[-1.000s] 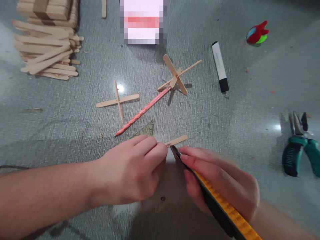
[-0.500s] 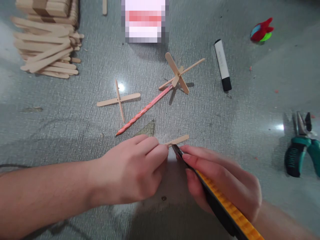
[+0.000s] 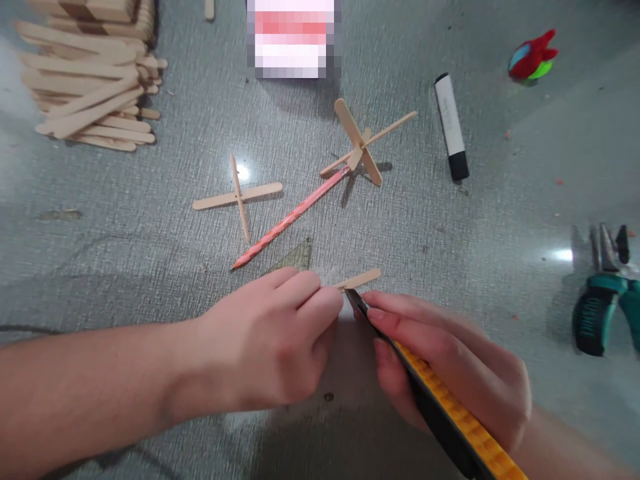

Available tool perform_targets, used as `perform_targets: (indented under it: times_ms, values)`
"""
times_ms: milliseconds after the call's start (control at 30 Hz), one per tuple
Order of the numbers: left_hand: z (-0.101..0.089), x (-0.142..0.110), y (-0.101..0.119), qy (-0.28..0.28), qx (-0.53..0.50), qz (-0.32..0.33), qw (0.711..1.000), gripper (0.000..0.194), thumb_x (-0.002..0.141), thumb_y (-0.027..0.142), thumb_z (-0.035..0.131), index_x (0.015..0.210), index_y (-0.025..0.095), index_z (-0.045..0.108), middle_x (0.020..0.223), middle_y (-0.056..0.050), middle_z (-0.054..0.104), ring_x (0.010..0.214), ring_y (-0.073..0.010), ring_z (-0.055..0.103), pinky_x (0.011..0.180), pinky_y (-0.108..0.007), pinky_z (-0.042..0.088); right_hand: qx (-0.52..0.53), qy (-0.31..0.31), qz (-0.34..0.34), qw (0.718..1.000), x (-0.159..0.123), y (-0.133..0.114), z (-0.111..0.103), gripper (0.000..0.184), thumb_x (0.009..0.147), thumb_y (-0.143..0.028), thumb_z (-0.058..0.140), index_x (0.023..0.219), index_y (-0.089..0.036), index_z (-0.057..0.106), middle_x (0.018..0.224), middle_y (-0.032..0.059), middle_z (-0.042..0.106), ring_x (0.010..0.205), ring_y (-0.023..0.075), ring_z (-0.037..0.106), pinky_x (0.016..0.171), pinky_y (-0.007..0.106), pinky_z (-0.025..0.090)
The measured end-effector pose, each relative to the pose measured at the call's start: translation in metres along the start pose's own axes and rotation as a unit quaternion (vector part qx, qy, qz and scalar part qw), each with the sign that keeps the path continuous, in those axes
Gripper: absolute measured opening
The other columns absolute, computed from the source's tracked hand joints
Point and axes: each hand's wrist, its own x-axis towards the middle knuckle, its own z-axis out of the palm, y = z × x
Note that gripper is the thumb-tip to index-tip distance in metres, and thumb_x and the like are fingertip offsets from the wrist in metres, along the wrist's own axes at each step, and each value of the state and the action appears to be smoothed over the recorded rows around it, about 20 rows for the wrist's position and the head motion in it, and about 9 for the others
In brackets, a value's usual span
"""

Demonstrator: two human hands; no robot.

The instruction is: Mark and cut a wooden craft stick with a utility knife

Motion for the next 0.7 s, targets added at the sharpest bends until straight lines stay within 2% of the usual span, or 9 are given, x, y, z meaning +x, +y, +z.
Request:
perform_targets:
  times_ms: [100, 200, 700]
  values:
    - [-0.0006, 0.0013, 0.0005, 0.002, -0.01, -0.012, 1.0, 0.045, 0.1, 0.007, 0.036, 0.059, 0.018, 0.049, 0.063, 0.002, 0.039, 0.059, -0.013, 0.033, 0.056, -0.026, 0.034, -0.022, 0.023, -0.031, 0.999, 0.0036, -0.0007, 0.0002, 0.019, 0.089, -0.008, 0.059, 0.104, -0.019, 0.065, 0.101, 0.0083, 0.076, 0.085, 0.0196, 0.075, 0.078, 0.031, 0.067]
    - [-0.0005, 0.0019, 0.0014, 0.002, -0.017, -0.021, 1.0, 0.044, 0.101, 0.008, 0.035, 0.06, 0.018, 0.05, 0.063, 0.002, 0.04, 0.059, -0.0132, 0.034, 0.056, -0.026, 0.035, -0.022, 0.002, -0.034, 0.999, 0.0056, -0.0013, 0.0002, 0.017, 0.092, -0.01, 0.057, 0.103, -0.018, 0.065, 0.101, 0.0079, 0.077, 0.088, 0.0186, 0.075, 0.082, 0.029, 0.066]
    - [0.0005, 0.0042, 0.0064, 0.002, 0.014, -0.01, 1.0, 0.046, 0.099, 0.005, 0.034, 0.058, 0.017, 0.052, 0.063, 0.0, 0.043, 0.058, -0.0133, 0.038, 0.053, -0.027, 0.039, -0.011, -0.001, -0.061, 0.998, 0.0019, -0.0008, -0.0001, 0.018, 0.093, -0.008, 0.053, 0.105, -0.015, 0.064, 0.102, 0.0082, 0.076, 0.099, 0.0159, 0.072, 0.093, 0.023, 0.061]
